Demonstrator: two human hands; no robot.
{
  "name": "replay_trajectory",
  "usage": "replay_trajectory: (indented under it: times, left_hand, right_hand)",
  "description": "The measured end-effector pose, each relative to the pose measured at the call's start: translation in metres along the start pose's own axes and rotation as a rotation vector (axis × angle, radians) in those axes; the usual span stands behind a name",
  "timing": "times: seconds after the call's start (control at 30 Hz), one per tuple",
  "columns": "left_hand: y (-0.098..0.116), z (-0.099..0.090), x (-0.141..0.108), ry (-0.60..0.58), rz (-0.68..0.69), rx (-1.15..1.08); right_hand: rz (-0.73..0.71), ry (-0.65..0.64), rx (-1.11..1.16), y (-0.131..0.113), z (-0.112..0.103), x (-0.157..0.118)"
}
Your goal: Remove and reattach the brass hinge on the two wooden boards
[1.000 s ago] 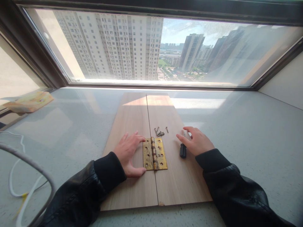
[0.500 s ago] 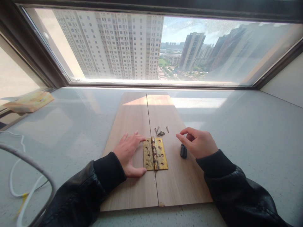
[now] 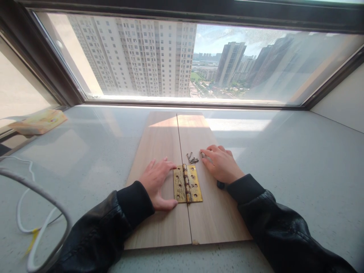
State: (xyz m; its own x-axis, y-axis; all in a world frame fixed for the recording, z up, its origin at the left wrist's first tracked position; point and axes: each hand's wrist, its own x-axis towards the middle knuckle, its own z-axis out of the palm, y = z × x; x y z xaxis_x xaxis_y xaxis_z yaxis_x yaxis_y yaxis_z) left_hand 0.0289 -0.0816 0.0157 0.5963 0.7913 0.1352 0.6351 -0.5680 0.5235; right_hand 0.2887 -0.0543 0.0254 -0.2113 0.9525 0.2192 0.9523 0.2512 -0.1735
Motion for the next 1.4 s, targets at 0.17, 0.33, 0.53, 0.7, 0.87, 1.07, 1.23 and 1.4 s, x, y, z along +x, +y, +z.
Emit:
replay_trajectory:
  times: [0.17,0.33,0.53,0.7,0.87,1.07,1.23,1.4]
  left_hand:
    - [0.000,0.000,0.000,0.008,0.005,-0.005]
    - [0.000,0.000,0.000,0.002,0.001,-0.005]
    - [0.000,0.000,0.000,0.003,-0.001,-0.003]
    - [0.000,0.000,0.000,0.012,-0.013,-0.017]
    - [0.000,0.000,0.000,0.018,-0.019,-0.029]
    - [-0.001,-0.001,0.000,0.018,-0.013,-0.037]
    - [0.002,-0.003,0.000,0.002,-0.019,-0.038]
    - [0.002,-0.003,0.000,-0.001,-0.025,-0.048]
  right_hand:
    - [0.047,-0.016,0.020,0.001,0.000,0.001]
    - [0.071,-0.030,0.036,-0.001,-0.005,0.004]
    - [0.036,-0.107,0.075,-0.006,-0.006,0.019]
    - [0.031,-0.101,0.181,-0.007,-0.021,0.030]
    - [-0.052,-0.009,0.513,-0.030,-0.030,0.032]
    - [-0.042,0.120,0.738,-0.061,-0.003,0.030]
    - [-0.077,0.096,0.708,-0.060,0.006,0.024]
    - [-0.167,0.066,0.607,-0.058,0.010,0.019]
